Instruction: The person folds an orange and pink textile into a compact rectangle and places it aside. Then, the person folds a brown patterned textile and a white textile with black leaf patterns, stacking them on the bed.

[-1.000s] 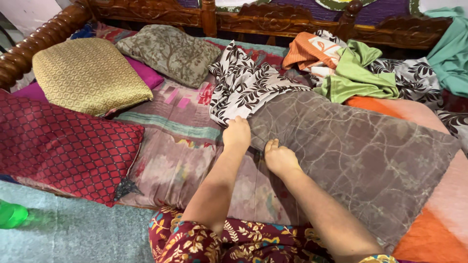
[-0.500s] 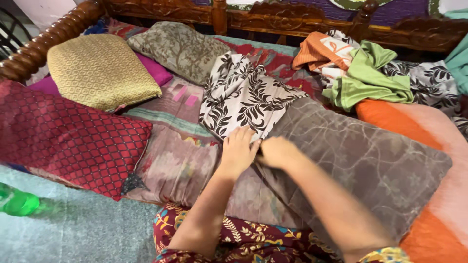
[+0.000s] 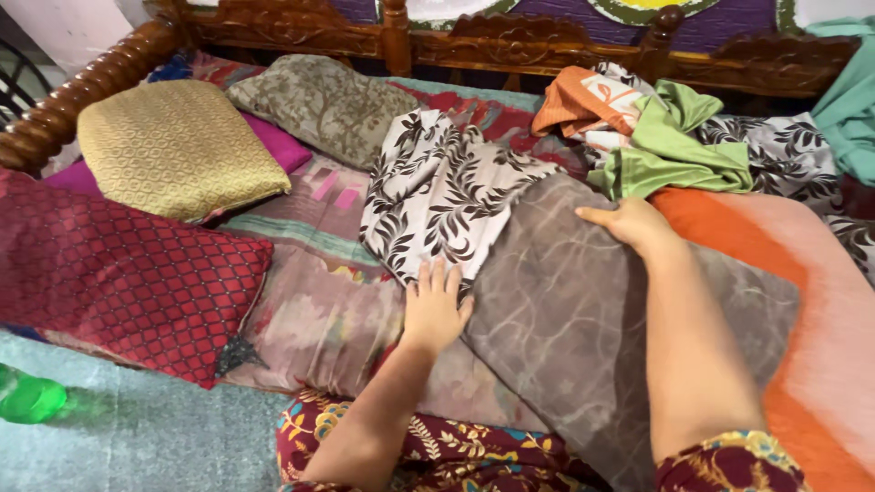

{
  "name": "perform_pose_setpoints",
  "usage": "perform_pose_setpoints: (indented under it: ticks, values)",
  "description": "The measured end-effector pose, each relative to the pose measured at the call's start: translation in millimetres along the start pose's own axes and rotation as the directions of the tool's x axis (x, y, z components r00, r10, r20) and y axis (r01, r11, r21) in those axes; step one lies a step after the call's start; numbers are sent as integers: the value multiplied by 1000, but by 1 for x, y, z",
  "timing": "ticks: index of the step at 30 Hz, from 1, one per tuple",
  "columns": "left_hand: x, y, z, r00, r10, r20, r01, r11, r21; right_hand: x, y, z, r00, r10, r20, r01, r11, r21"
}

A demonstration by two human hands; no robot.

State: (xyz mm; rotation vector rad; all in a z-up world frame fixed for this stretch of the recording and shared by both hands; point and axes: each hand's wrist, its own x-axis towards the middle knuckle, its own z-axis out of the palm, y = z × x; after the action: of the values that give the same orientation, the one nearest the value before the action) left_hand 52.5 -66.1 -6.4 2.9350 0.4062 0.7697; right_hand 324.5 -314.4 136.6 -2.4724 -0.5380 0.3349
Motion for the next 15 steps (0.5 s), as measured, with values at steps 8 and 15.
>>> perform_pose_setpoints:
  ticks: [8, 15]
  values:
    - [100, 7, -59, 959, 127, -254, -60, 965, 255, -146, -80, 40, 677, -551, -489, 109, 732, -673]
    - [188, 78, -137, 771, 434, -465, -263, 883, 389, -159, -79, 50, 565, -653, -505, 176, 693, -699]
